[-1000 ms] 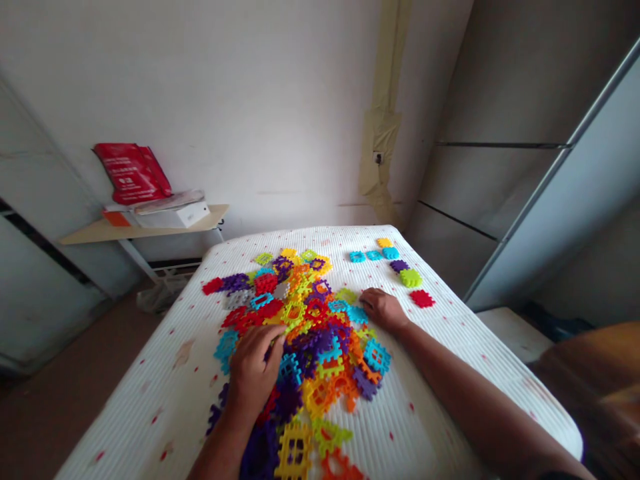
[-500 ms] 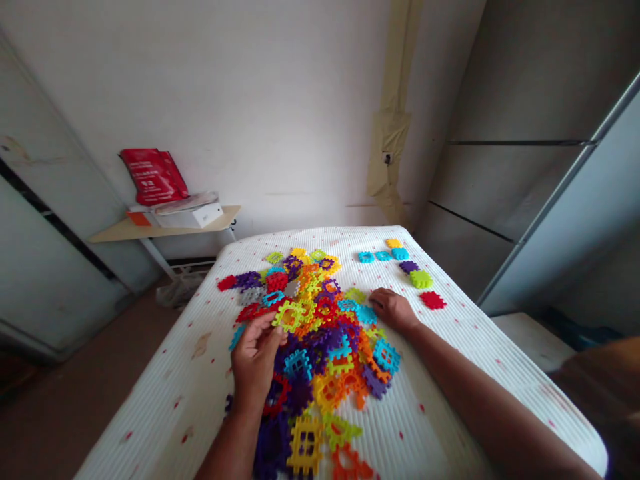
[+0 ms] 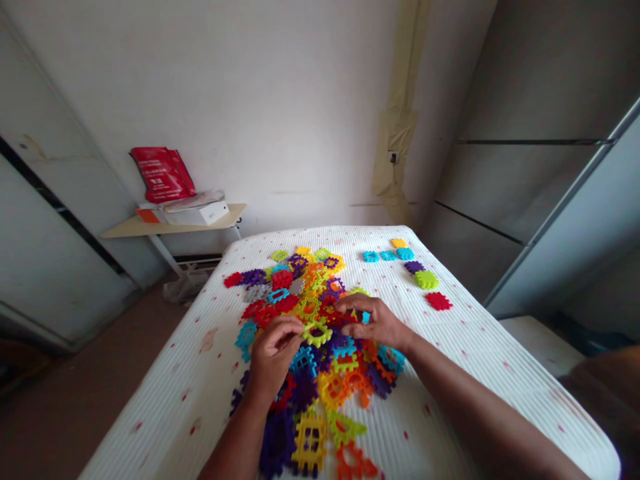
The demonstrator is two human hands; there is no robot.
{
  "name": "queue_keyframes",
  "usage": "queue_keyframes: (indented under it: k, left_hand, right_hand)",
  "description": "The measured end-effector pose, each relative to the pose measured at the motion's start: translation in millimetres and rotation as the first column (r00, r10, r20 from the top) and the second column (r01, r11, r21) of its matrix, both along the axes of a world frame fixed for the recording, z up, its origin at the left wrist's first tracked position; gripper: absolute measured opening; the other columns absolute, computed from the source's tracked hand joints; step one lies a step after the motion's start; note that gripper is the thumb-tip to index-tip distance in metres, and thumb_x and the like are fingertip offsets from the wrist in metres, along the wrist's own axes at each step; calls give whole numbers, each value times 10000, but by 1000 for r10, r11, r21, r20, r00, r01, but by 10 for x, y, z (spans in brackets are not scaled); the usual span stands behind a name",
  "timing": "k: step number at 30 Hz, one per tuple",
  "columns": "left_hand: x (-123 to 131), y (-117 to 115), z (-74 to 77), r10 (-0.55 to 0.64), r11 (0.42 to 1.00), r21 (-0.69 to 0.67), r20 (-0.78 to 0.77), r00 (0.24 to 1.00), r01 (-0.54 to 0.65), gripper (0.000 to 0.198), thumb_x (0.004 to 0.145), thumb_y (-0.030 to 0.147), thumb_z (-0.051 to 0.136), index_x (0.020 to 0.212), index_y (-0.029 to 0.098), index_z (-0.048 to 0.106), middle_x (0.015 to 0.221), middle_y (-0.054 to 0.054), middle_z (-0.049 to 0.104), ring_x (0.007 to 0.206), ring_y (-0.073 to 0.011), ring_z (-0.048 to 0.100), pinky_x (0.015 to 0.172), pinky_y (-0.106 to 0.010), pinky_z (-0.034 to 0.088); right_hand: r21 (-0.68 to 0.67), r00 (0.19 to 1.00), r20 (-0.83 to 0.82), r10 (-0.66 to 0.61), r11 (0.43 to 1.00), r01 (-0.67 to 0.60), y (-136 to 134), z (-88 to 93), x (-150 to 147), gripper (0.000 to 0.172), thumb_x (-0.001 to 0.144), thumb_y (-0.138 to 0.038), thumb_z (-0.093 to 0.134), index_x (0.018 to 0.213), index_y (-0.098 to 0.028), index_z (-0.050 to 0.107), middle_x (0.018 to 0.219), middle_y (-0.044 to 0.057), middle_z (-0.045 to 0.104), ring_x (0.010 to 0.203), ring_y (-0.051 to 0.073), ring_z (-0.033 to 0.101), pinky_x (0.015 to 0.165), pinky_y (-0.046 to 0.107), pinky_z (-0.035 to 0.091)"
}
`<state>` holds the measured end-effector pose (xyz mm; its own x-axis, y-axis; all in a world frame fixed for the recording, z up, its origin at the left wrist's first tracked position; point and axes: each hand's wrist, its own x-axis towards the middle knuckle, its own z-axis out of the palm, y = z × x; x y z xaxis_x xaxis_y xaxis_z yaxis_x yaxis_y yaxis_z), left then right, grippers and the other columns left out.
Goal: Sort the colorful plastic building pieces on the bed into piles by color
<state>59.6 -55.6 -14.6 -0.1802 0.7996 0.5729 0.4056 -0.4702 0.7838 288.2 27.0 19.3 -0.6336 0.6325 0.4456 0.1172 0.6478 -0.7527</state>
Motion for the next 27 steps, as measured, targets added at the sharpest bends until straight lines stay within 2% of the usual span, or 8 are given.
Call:
queue_keyframes:
  k: [3,6,11,17,20,23,25,27]
  left_hand:
    - [16,-7,27,-50,999,-6,-28,998,50,92,741,130,579,756,189,647,851,-29,617,806,-134,609,702,-226,498]
    - [29,-16,29,-103,995,-20,-49,993,102,100,752,124,560,752,185,640,848,-35,618,799,-139,612,700,-240,500]
    - [40,-22,13,-133,991,-30,-78,988,131,106,765,137,548,748,189,638,852,-40,623,813,-148,619,715,-255,504]
    - [56,-32,1,-99,993,-65,-91,991,94,99,753,191,568,760,195,666,874,-47,651,828,-160,638,714,-253,520]
    - [44,-28,-27,-70,987,-144,-22,997,66,177,744,248,603,904,195,656,885,-48,683,812,-174,663,742,-286,538]
    - [-3,-10,-75,-22,978,-206,110,994,44,276,745,291,623,999,185,609,876,-47,698,794,-185,680,751,-311,552]
    - [-43,4,-105,0,978,-205,154,988,32,247,741,307,633,951,178,616,880,-48,694,791,-190,683,745,-313,559]
    - [-74,15,-126,2,981,-193,150,989,28,213,736,314,641,897,175,628,885,-47,684,767,-186,683,727,-305,566]
  right_hand:
    - [35,993,25,119,992,-120,-82,37,-120,442,673,-399,730,1051,-191,634,1060,80,651,1005,198,579,896,358,438]
    - [79,984,57,171,981,-175,-103,4,-174,474,679,-393,726,1098,-198,621,1087,86,642,1003,196,579,892,352,438]
    - [140,975,124,184,970,-200,-144,-22,-192,503,689,-363,723,1150,-209,597,1112,79,634,1023,193,564,905,335,424]
    - [209,962,187,200,948,-238,-218,-2,-210,468,695,-328,724,1135,-223,601,1074,50,647,999,174,569,901,299,420]
    - [252,970,220,103,955,-159,-96,5,-95,497,707,-320,709,1175,-226,574,1136,65,617,1054,187,544,908,310,422]
    - [300,965,215,-148,951,79,215,0,192,530,691,-238,703,1197,-204,550,1162,82,597,1057,195,542,896,326,437]
    - [325,901,245,-359,905,273,472,-17,446,549,657,-163,701,1185,-185,553,1158,91,599,1014,197,565,864,325,457]
    - [361,790,339,-511,846,392,700,-43,694,537,630,-117,690,1152,-178,576,1143,88,613,987,202,583,845,318,464]
